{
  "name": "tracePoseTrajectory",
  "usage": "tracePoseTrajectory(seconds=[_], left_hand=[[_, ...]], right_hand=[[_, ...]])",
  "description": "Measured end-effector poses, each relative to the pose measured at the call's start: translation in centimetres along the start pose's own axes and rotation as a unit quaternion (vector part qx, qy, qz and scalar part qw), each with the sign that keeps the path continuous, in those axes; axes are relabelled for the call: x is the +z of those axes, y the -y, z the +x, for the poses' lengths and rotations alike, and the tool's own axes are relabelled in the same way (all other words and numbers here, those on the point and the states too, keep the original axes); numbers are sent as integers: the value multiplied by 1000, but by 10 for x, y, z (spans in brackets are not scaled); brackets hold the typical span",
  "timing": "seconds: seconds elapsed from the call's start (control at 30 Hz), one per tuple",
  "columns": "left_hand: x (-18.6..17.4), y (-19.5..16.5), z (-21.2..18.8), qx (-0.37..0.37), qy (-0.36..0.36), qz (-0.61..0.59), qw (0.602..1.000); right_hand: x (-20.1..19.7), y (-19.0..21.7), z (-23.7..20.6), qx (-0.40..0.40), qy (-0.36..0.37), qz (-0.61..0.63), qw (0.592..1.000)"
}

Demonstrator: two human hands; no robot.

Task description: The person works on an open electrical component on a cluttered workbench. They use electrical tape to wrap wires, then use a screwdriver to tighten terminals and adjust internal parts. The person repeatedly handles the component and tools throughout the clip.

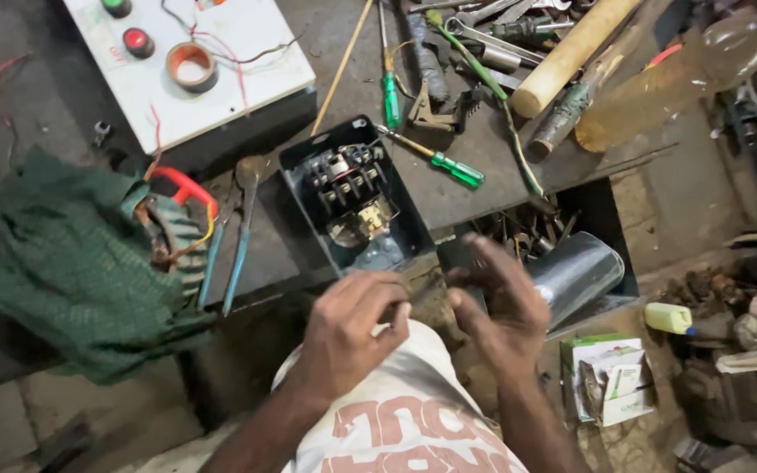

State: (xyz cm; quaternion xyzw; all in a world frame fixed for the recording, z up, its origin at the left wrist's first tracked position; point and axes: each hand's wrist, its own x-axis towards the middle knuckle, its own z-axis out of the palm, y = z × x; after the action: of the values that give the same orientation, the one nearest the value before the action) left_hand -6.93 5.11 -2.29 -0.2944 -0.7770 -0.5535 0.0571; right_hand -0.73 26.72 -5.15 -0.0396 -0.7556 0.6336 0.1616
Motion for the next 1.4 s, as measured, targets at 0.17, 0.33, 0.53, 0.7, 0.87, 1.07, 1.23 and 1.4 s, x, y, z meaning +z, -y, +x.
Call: tracePoseTrajectory(seconds=[0.17,0.33,0.53,0.7,0.87,1.07,1.23,1.4], left_hand=[[13,3,38,-24,6,52,998],[39,-3,79,-40,55,93,993],[62,14,95,-24,119,145,982],[37,55,64,-122,115,110,980],[-30,127,67,-204,199,29,958],[-84,106,109,-202,140,111,963],[-84,68,173,-144,229,176,946],[-66,85,196,-67,283,175,941]], right_hand=[[-34,-17,45,19,76,76,994],[-43,-38,72,227,121,235,937],[-54,-52,104,88,138,165,973],[-68,-33,107,-9,60,94,994],[-63,-16,92,-25,-16,41,999],[-40,9,57,-27,-25,2,999],[-15,19,20,-49,-71,-20,996],[14,13,-23,-16,-160,-72,984]])
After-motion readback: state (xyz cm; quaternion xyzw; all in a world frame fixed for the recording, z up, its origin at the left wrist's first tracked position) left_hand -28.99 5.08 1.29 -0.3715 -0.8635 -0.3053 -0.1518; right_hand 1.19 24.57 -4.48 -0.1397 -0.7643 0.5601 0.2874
